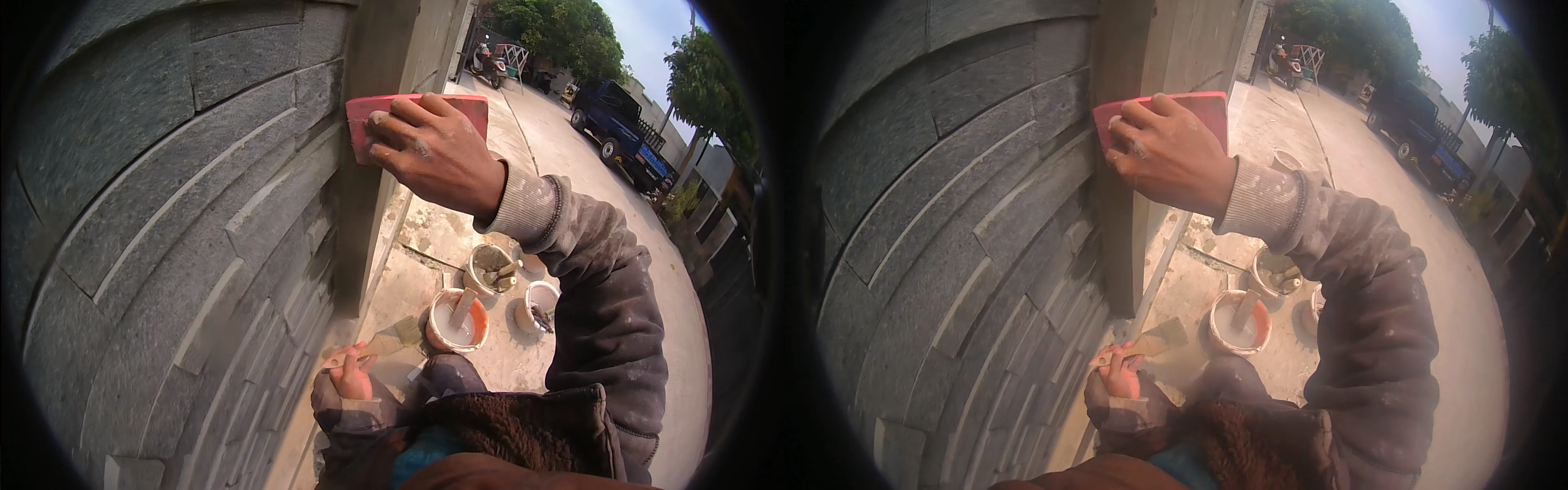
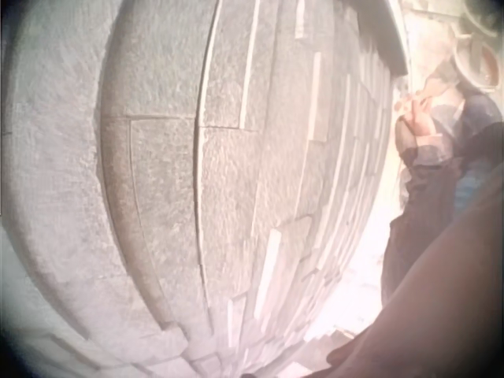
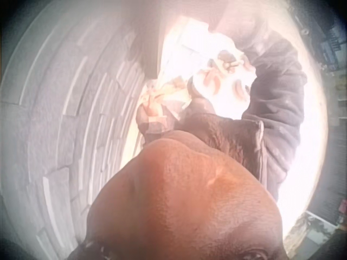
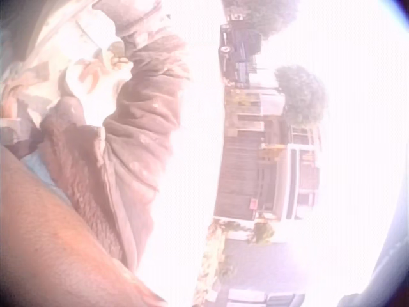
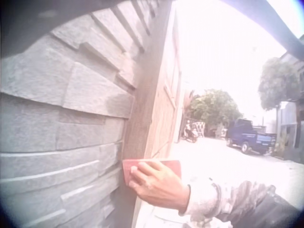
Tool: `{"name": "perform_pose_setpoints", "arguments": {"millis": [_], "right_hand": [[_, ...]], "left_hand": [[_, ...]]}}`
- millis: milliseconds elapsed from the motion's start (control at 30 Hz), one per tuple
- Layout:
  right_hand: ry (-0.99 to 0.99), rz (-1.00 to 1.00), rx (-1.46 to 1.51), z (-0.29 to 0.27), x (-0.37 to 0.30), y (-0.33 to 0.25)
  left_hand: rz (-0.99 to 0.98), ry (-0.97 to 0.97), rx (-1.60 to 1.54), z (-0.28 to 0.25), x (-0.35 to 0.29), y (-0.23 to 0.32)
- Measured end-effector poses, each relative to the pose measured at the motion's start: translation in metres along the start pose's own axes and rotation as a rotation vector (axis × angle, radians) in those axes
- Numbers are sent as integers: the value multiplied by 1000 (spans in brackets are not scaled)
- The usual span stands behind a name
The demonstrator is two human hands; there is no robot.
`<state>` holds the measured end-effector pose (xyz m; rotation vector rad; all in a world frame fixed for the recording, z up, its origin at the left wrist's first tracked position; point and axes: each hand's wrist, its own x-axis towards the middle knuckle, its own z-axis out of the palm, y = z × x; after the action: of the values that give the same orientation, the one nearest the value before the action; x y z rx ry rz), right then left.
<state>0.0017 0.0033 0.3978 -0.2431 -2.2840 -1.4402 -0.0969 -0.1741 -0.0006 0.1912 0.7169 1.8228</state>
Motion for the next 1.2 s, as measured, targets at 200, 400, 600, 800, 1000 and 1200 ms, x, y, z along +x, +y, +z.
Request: {"name": "perform_pose_setpoints", "arguments": {"millis": [200,400,600,800,1000,1200], "right_hand": [[654,706,385,-26,-39,27],[906,1045,835,20,-40,75],[964,841,289,21,1,117],[958,967,378,27,28,130],[818,992,328,20,33,124],[874,968,0,5,54,104]], "left_hand": [[6,-5,19,3,3,-9],[73,-1,46,-3,8,-9],[75,-4,56,-6,7,-10],[50,-63,34,-8,10,-13],[87,-25,75,4,2,-7],[115,-30,57,-7,7,-15]]}}
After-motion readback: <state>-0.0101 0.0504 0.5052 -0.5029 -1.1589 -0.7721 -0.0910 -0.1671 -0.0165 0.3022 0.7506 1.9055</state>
